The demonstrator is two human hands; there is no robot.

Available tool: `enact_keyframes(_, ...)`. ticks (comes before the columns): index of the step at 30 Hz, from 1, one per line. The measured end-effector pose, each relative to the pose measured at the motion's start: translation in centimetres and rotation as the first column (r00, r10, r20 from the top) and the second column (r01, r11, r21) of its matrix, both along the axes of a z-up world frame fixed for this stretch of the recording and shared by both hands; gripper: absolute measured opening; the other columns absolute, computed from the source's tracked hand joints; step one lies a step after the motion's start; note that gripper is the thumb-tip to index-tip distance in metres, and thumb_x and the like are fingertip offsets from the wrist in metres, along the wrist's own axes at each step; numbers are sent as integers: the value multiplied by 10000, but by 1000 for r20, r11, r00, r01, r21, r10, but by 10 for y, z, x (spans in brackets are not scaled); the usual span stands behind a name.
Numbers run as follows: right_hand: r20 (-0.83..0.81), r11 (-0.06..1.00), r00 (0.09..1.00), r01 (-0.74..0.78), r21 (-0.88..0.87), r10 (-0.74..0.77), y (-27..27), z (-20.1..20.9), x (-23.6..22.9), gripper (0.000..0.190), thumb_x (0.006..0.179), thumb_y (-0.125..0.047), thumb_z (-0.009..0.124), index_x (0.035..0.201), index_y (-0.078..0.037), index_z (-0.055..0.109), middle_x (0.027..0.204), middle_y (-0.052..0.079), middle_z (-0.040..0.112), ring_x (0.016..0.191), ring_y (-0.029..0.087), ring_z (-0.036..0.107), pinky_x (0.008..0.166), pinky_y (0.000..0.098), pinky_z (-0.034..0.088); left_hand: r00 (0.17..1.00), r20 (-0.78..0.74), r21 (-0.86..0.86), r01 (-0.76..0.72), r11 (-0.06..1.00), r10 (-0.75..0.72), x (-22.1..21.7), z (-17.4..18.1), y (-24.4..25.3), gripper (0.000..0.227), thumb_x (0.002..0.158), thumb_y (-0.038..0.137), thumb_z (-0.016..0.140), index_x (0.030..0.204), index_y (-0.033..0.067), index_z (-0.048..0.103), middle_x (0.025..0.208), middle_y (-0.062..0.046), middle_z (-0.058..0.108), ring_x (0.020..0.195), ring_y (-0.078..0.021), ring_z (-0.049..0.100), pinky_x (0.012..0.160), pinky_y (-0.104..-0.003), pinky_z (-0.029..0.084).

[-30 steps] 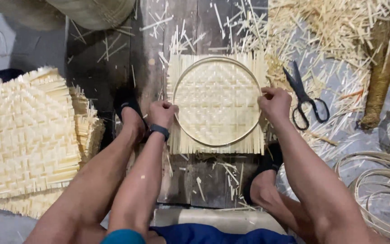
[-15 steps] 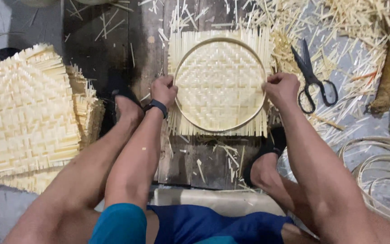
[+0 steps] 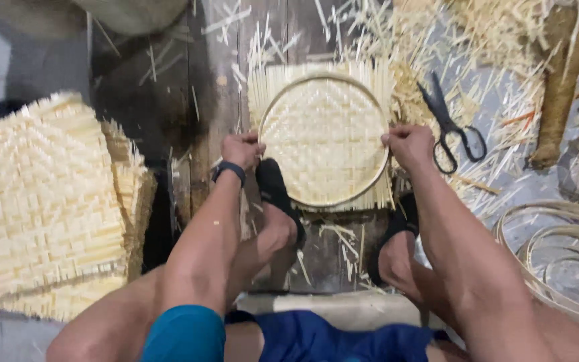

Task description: The recorder is weaving and trimming bamboo strips around a wooden mold to create a basket base or lid, then fitting a bamboo hoop to secure the edges.

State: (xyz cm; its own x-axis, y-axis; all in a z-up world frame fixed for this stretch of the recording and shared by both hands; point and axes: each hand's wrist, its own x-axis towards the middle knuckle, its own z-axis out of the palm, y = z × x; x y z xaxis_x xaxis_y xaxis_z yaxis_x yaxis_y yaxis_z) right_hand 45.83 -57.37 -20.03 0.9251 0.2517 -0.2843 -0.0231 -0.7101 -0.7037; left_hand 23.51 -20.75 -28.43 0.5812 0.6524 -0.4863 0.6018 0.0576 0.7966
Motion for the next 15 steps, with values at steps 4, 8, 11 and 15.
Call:
enact_keyframes(4,34,1000,999,-3,-23,4,-2,-14,3,279,772,-234,882,979,-58,818,838,113,775,730,171,726,719,315,566,996,73,-76,56,996,-50,-2,4,0,355,797,-5,801,1149,14,762,840,-50,757,670,-120,685,587,-275,544)
enact_keyframes(8,-30,1000,999,11,-26,-12,-4,-27,12,264,763,-231,878,951,-55,821,816,108,773,719,170,718,703,321,567,984,155,-62,95,994,-84,-4,9,3,333,831,15,778,1163,19,771,844,-16,730,666,-103,646,571,-279,531)
enact_keyframes(11,-69,1000,998,-10,4,10,-13,-42,19,243,763,-208,883,930,-43,821,790,100,765,698,161,700,680,319,558,984,146,-28,109,994,-104,-9,4,3,323,835,35,794,1157,18,775,868,-20,737,688,-99,655,594,-273,545)
enact_keyframes(15,-179,980,980,-47,193,83,-20,-62,32,212,756,-177,876,893,-31,808,766,76,760,660,123,690,630,299,562,994,104,-164,44,985,-27,-9,6,9,321,791,50,824,1108,29,776,899,-35,776,734,-107,706,639,-282,590)
